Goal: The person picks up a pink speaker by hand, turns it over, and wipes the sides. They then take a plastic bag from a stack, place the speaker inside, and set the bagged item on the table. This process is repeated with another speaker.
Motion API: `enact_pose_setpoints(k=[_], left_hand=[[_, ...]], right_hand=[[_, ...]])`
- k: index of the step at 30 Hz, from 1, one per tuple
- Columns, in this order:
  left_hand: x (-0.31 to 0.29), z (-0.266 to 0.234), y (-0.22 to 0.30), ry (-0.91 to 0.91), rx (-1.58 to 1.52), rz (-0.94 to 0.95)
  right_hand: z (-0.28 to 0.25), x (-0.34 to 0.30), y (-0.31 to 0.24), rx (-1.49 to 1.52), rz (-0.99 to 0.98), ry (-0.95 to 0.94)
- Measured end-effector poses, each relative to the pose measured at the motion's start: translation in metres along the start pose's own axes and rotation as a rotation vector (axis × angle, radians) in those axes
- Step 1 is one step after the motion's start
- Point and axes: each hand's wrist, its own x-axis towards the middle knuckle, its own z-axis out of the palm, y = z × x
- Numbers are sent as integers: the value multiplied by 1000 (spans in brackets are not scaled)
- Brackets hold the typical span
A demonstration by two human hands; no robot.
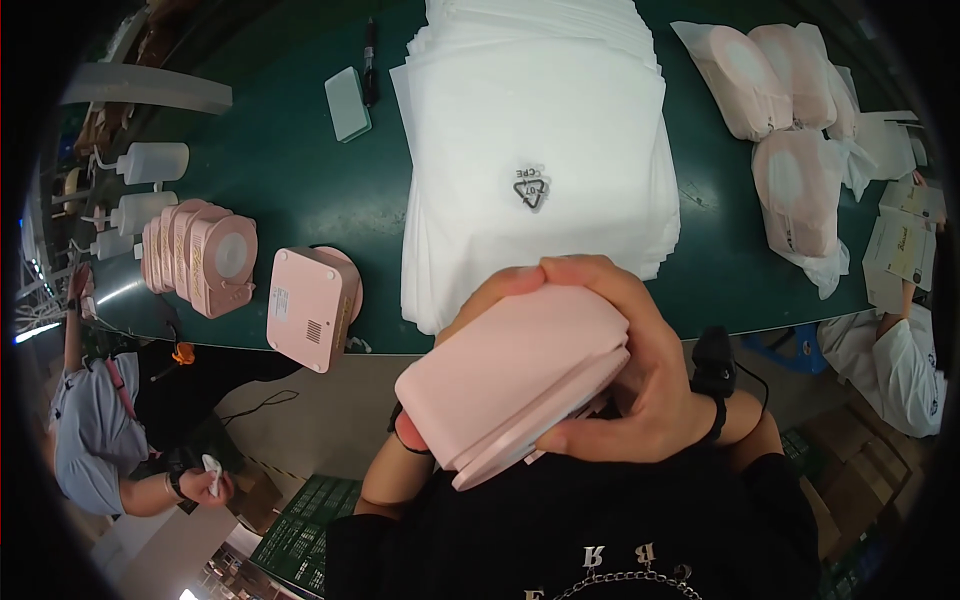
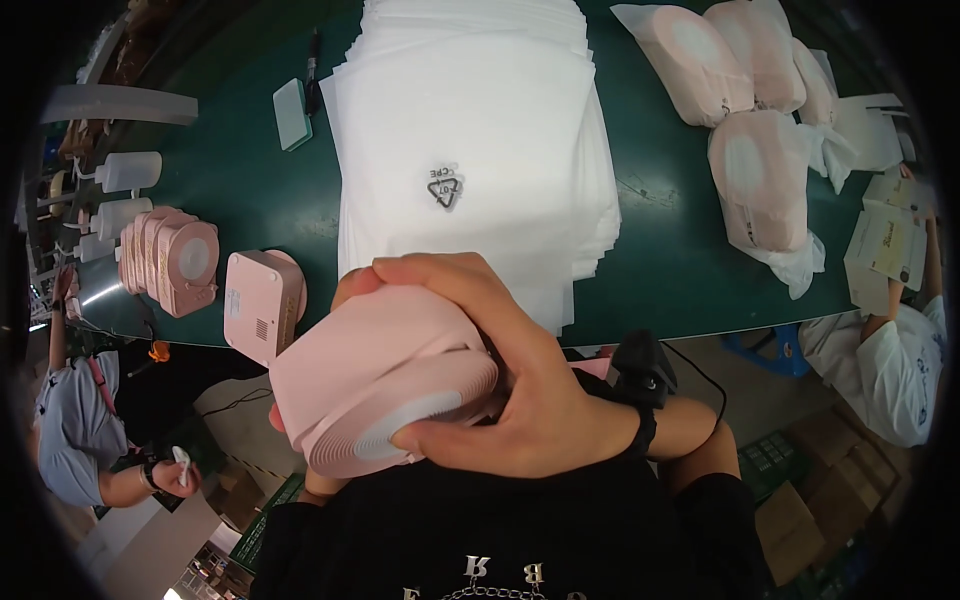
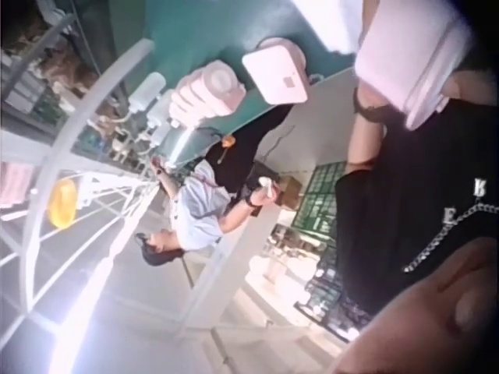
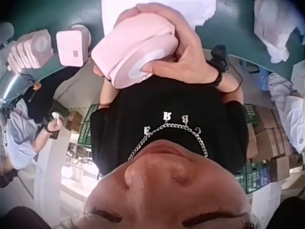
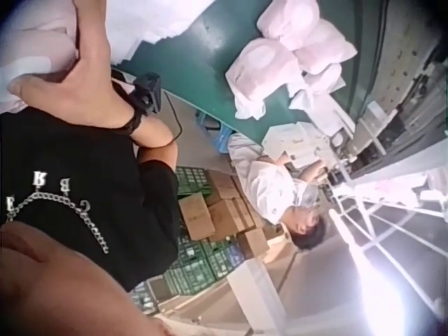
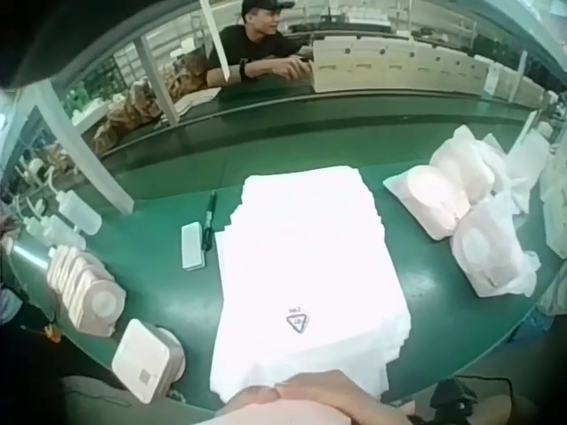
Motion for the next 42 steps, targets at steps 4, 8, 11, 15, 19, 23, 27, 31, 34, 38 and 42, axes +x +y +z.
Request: enact_pose_setpoints(k=[4,8,11,15,19,23,27,31,34,38,42], left_hand=[[-6,4,11,6,-158,-207],[-30,-3,33,32,-9,-49],[-28,-8,39,-8,106,92],[-33,-6,41,-37,283,376],[-38,-5,37,-34,420,746],[15,-17,2,289,435,861],[-1,-24,11,561,1841,886],[-23,-99,28,1030,2478,547],[-17,-138,46,1202,2425,478],[8,-125,59,1344,2300,771],[46,-21,33,623,1397,1207]], right_hand=[[2,9,-6,6,-32,36],[-12,11,0,44,-159,181],[-31,-1,11,-179,-6,164],[-14,9,14,-103,-135,220],[0,30,22,-565,-588,221],[-22,39,39,-552,-716,375],[-87,24,9,963,179,330],[-95,7,-9,329,-190,794],[-105,-4,-19,353,-279,805],[-101,-9,-22,542,-274,789],[-88,-8,1,342,-321,755]])
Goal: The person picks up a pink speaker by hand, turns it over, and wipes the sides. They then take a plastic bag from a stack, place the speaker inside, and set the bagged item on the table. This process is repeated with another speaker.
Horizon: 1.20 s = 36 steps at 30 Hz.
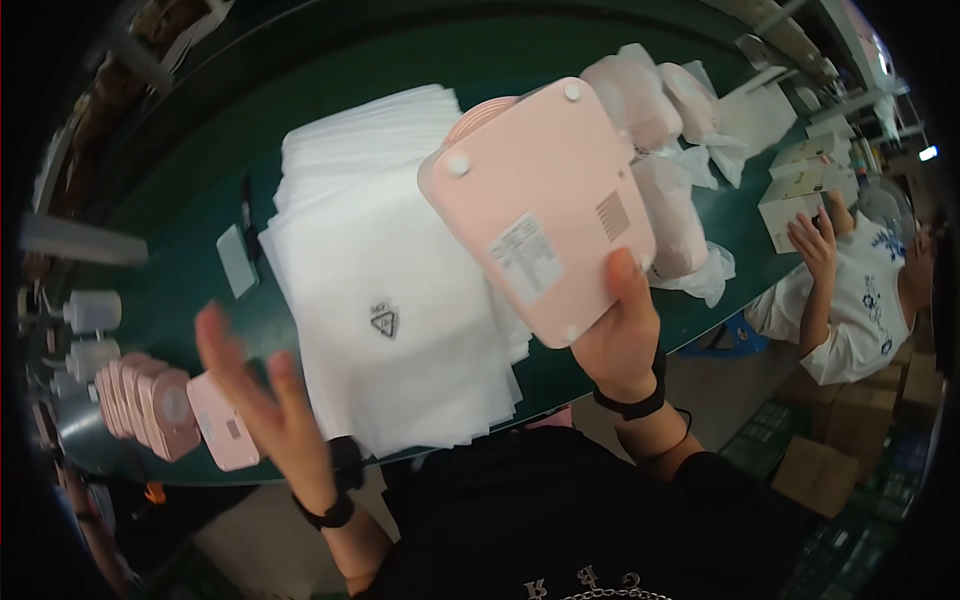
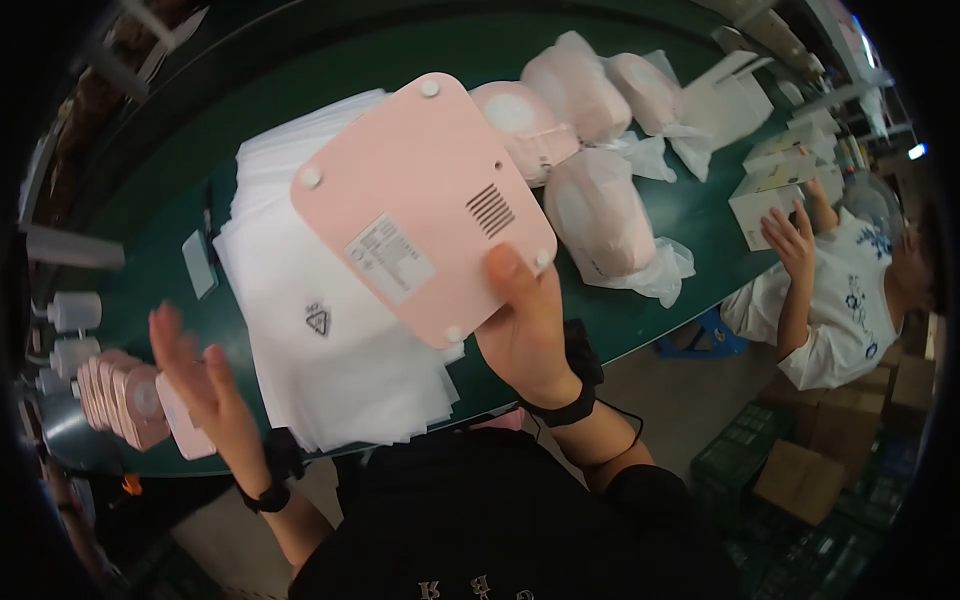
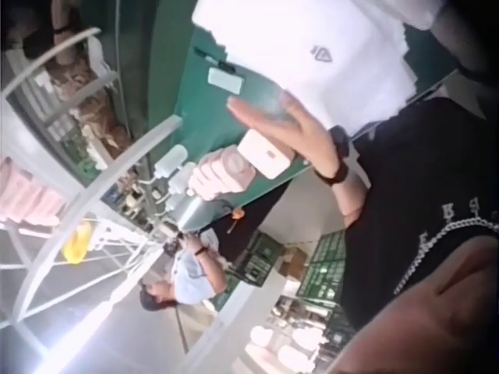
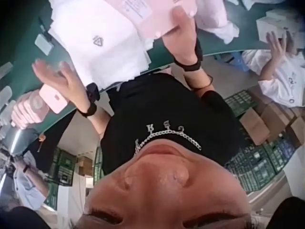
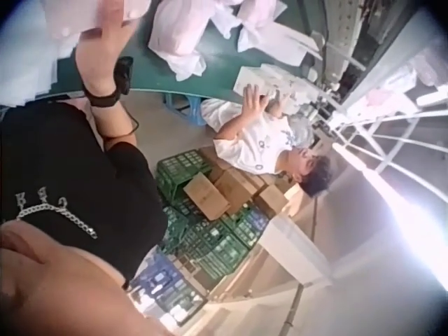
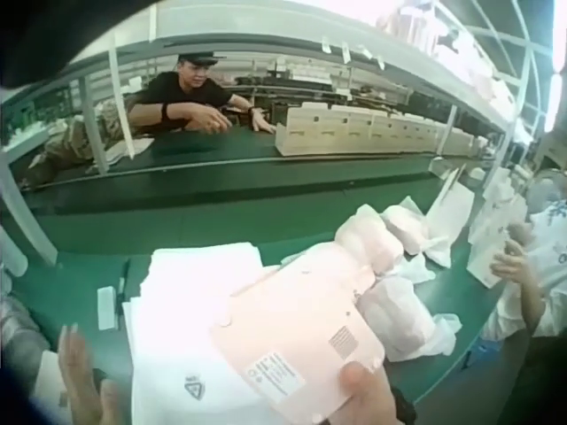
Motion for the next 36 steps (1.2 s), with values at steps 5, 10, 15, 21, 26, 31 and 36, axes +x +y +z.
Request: enact_pose_setpoints(k=[5,10,15,21,26,31,36], left_hand=[[-15,51,47,-487,-1033,-383],[-29,26,17,-226,-589,-197],[-7,-11,18,-159,-363,238],[-16,3,45,-495,-934,-382],[0,24,23,-977,157,293],[14,56,-2,-986,565,597],[34,84,-5,-764,597,600]], right_hand=[[13,-6,13,-731,-552,-503],[25,-12,12,-540,-91,-446],[25,-18,24,-138,536,-454],[-3,-28,28,360,1045,-474],[-65,-30,-15,4,486,-306],[-58,-23,-81,-891,74,-192],[-47,-23,-106,-1573,-67,-468]])
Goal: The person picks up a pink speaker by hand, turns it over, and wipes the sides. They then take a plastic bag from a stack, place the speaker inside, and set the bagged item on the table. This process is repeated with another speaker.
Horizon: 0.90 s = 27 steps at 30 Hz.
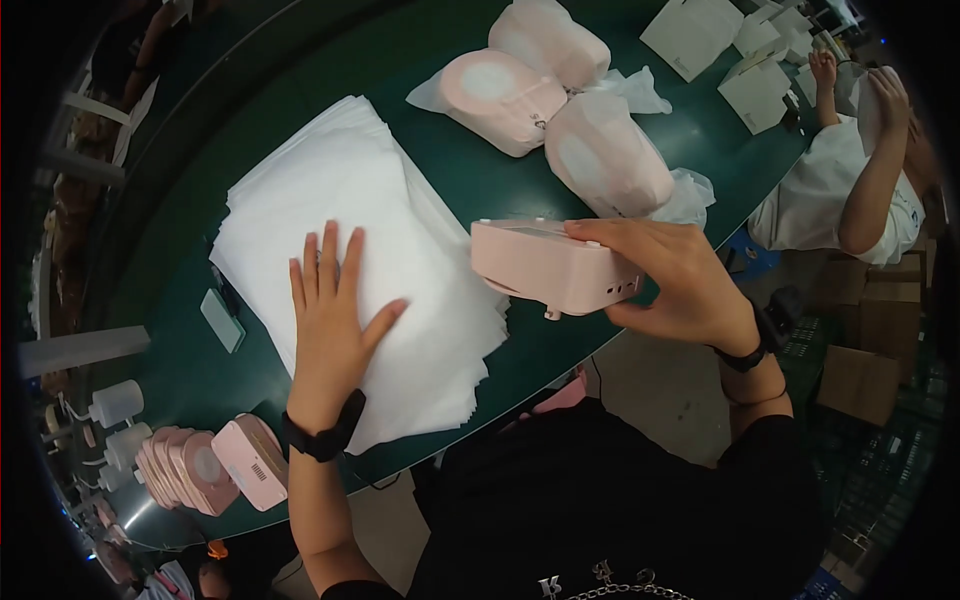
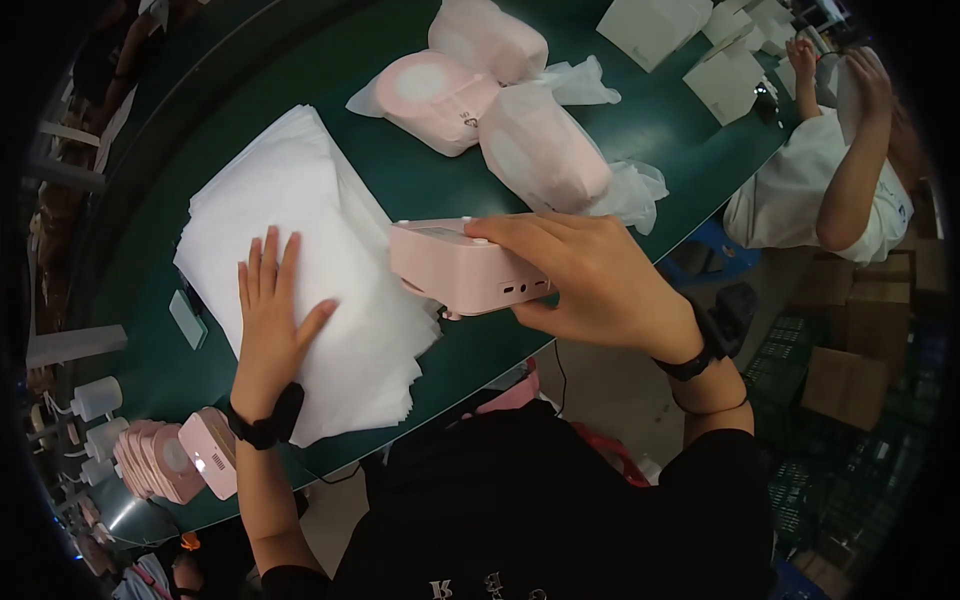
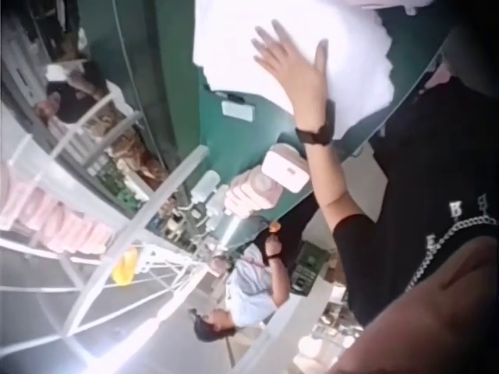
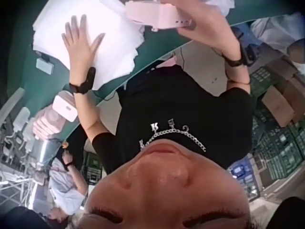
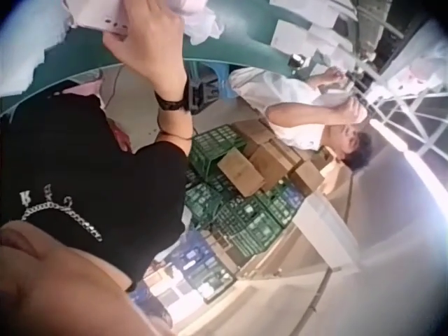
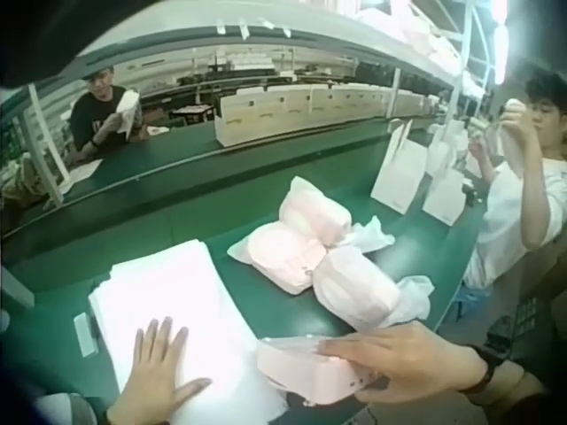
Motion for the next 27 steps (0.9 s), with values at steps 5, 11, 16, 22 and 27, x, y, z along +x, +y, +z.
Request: enact_pose_setpoints(k=[5,11,16,22,27], left_hand=[[-5,-32,11,-33,-89,52],[-54,-25,34,-99,-516,-8],[-61,10,50,84,-352,-114],[-60,32,52,164,-317,-133],[-63,0,47,161,-453,-158]], right_hand=[[0,11,3,-204,-76,-33],[-17,19,-9,-104,219,-144],[-17,11,4,85,223,-176],[12,-10,53,957,146,51],[95,-28,43,1709,-174,458]])
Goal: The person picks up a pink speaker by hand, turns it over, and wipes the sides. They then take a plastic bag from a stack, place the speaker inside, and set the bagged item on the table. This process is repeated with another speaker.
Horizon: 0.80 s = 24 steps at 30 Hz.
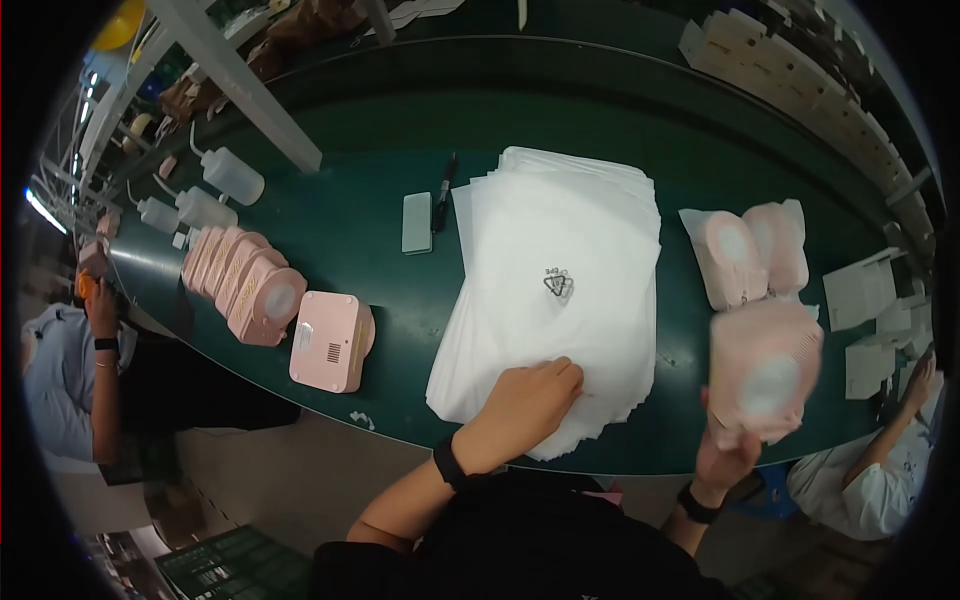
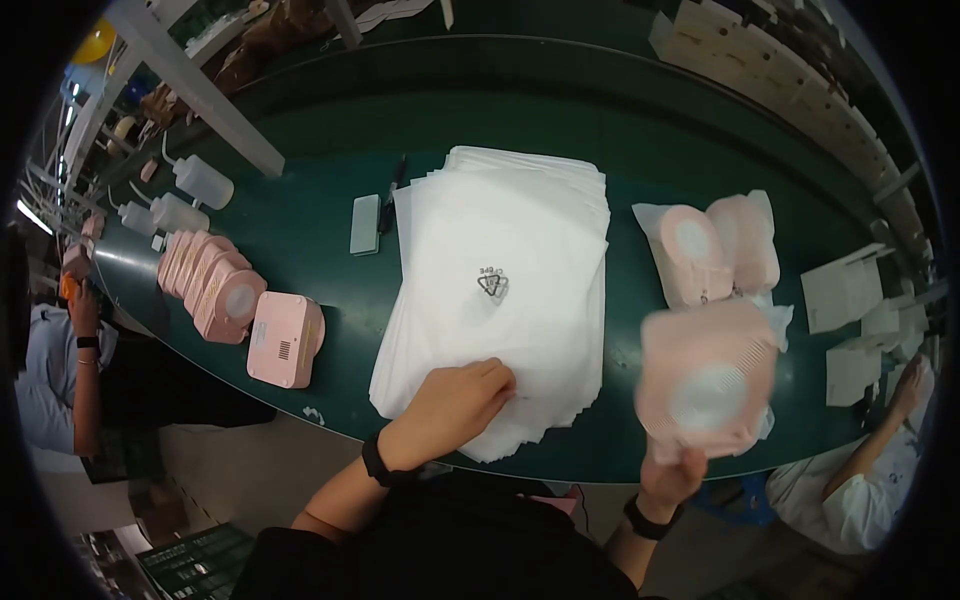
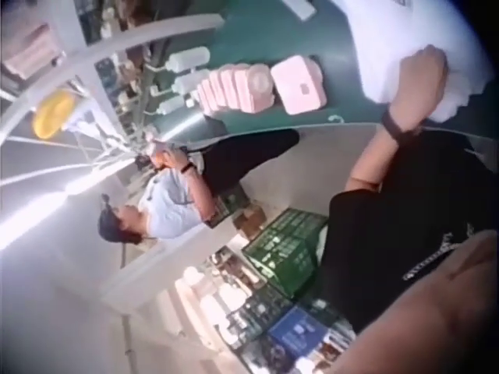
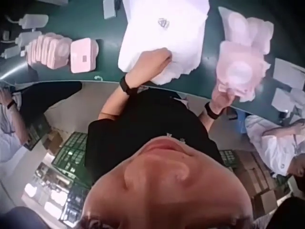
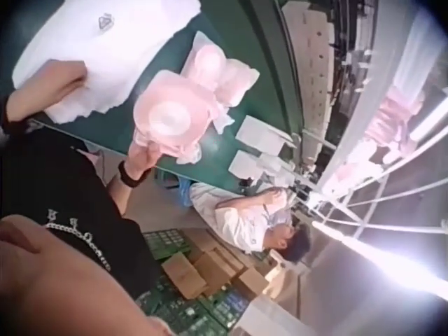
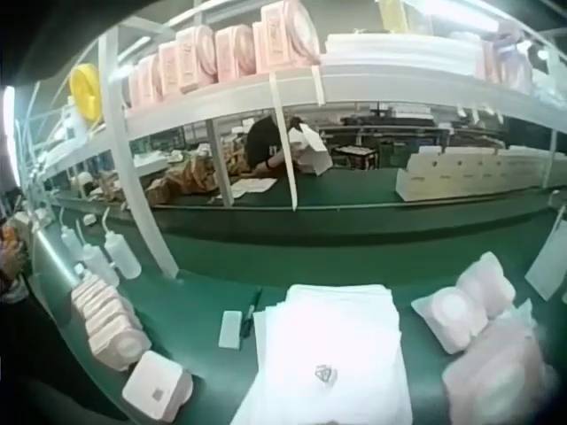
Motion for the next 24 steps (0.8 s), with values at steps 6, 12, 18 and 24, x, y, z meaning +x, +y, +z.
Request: enact_pose_setpoints(k=[6,12,18,24], left_hand=[[16,-30,-3,131,-571,-177],[22,-36,-5,311,-742,-345],[15,-25,-18,317,-599,-329],[17,-9,-21,275,-319,-169]], right_hand=[[-32,-17,21,88,408,64],[30,5,20,-210,258,198],[56,43,-15,-1312,-130,-76],[46,57,-34,-1590,-445,-418]])
